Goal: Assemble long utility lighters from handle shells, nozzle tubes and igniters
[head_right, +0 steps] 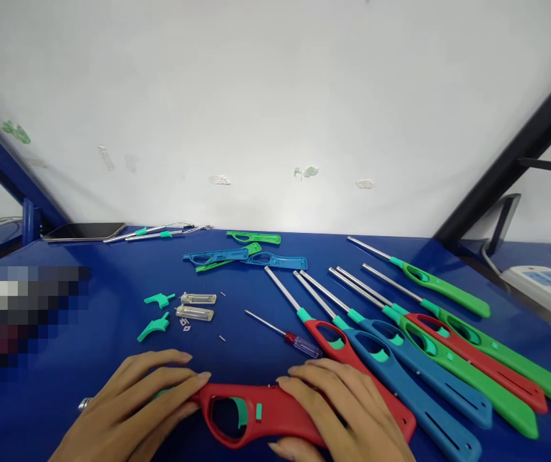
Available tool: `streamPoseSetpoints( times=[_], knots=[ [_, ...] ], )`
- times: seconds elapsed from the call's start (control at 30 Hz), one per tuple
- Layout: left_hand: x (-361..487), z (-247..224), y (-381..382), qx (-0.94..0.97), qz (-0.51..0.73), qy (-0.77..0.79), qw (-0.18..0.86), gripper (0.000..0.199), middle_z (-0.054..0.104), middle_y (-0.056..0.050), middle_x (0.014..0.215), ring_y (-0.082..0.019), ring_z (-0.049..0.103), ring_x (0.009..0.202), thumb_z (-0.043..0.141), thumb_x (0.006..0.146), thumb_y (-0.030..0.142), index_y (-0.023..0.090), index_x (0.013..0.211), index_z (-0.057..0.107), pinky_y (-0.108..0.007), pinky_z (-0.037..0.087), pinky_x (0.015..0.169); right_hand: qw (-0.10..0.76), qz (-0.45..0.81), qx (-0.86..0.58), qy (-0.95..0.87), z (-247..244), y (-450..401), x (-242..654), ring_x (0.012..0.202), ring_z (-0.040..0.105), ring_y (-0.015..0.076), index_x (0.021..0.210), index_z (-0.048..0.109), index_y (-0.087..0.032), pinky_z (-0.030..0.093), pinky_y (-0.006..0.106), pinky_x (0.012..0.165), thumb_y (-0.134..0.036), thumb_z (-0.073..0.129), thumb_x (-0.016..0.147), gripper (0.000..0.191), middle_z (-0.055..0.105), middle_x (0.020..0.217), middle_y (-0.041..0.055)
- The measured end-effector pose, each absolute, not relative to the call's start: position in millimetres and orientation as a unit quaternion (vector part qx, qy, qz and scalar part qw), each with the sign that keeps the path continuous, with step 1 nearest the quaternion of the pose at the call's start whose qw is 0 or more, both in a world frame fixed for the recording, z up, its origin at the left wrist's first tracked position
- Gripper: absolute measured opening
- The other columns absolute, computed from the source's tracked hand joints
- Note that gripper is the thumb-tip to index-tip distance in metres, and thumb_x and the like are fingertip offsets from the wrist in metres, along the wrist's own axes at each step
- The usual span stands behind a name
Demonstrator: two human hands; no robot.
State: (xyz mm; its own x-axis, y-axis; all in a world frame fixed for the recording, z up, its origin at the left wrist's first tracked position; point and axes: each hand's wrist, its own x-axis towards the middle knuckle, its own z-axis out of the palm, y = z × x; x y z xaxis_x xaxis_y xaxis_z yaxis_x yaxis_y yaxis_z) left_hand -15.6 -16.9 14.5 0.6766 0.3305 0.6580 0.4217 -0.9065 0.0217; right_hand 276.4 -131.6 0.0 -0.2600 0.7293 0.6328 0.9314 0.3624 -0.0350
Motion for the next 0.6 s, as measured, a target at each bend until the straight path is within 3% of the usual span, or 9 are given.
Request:
streamPoseSetpoints(
  times=[0.1,0.27,0.6],
  knots=[
    [-19,10,-18,-0.918,-0.328,-0.209,0.081,0.031,0.083,0.006,0.104,-0.015,0.076,0.103,0.044,0.117,0.028,0.027,0.119,0.075,-0.025,0.057,0.091,0.266,-0.195,-0.526,-0.784,-1,-130,276,0.095,0.083,0.021,0.126,0.073,-0.031,0.068,0.028,0.083,-0.056,0.06,0.104,0.035,0.084,0.11,-0.0009],
    [-21,7,-20,-0.918,-0.327,-0.224,0.037,0.034,0.082,0.009,0.105,-0.012,0.074,0.101,0.042,0.118,0.032,0.028,0.118,0.076,-0.023,0.053,0.094,0.284,-0.241,-0.506,-0.778,6,-123,266,0.081,0.082,0.0163,0.113,0.077,-0.026,0.067,0.025,0.073,-0.05,0.056,0.109,0.033,0.083,0.093,-0.0007],
    [-22,-4,-24,-0.927,-0.294,-0.232,0.011,0.033,0.078,0.0,0.103,-0.016,0.069,0.096,0.042,0.116,0.023,0.025,0.123,0.075,-0.024,0.059,0.086,0.278,-0.251,-0.513,-0.772,4,-122,265,0.081,0.082,0.0176,0.116,0.077,-0.024,0.067,0.028,0.07,-0.048,0.051,0.111,0.036,0.082,0.094,0.0019]
  ],
)
